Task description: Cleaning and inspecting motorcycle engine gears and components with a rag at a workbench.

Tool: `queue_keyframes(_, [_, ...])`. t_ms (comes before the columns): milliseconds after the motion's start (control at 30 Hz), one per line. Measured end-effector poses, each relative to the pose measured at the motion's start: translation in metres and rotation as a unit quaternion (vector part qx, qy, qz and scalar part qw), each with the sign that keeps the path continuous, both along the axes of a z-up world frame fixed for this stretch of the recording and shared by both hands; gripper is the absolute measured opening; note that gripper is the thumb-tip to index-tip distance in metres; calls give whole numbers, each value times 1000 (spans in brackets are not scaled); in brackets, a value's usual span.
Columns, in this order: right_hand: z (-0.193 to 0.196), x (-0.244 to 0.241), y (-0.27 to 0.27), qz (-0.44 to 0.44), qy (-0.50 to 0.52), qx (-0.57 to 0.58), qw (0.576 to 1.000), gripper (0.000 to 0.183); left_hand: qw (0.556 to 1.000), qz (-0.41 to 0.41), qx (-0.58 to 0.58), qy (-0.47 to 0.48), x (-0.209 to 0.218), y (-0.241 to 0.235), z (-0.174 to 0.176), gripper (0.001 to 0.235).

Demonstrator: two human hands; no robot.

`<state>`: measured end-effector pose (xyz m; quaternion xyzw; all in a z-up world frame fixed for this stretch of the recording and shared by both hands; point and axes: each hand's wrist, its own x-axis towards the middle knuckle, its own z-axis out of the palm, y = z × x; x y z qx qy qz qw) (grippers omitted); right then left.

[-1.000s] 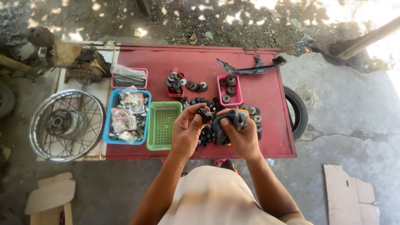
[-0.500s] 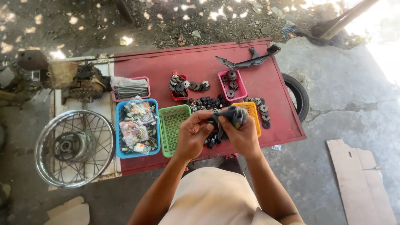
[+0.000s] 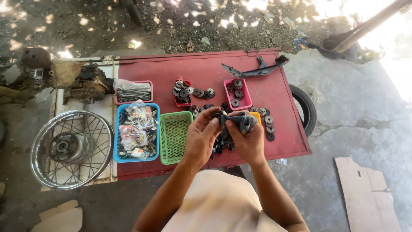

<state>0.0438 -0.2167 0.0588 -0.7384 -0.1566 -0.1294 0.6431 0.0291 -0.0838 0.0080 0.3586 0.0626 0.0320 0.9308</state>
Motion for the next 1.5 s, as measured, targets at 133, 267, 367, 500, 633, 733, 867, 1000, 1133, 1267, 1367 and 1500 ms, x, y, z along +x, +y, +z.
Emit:
queue_keyframes(133, [-6, 16, -32, -14, -33, 23, 999, 9, 998, 31, 51, -16, 5, -46, -11, 34])
queue_keyframes(267, [-28, 23, -83, 6, -51, -54, 997, 12, 997, 64, 10, 48, 16, -87, -13, 29])
queue_keyframes(367, [-43, 24, -117, -1, 14, -35, 999, 13, 992, 64, 71, 83, 15, -120, -22, 29])
queue_keyframes(500, [-98, 28, -161, -13, 146, -11, 989, 14, 974, 53, 134, 175, 18, -163, -65, 29])
queue_keyframes(633, [-172, 47, -183, -61, 298, -21, 952, 8, 935, 11, 245, 256, 33, -189, -161, 30])
queue_keyframes(733, [-267, 66, -201, -101, 385, -23, 917, 6, 913, -14, 268, 308, 54, -214, -273, 36])
queue_keyframes(867, [-404, 74, -231, -146, 454, -35, 878, 15, 837, -79, 431, 327, 74, -238, -404, 33])
queue_keyframes(1000, [-472, 85, -235, -210, 489, -28, 846, 12, 822, -149, 485, 258, 83, -244, -482, 39])
queue_keyframes(1133, [-522, 83, -239, -242, 495, -49, 833, 12, 771, -147, 581, 214, 97, -192, -501, 40])
queue_keyframes(1267, [-514, 81, -216, -240, 527, -60, 813, 15, 669, -28, 723, 169, 135, -115, -514, 23])
queue_keyframes(1367, [-500, 73, -183, -218, 545, -18, 809, 14, 581, -55, 797, 157, 153, -73, -522, 34])
queue_keyframes(1500, [-485, 73, -139, -180, 562, 8, 808, 18, 520, -147, 834, 107, 162, -46, -558, 34])
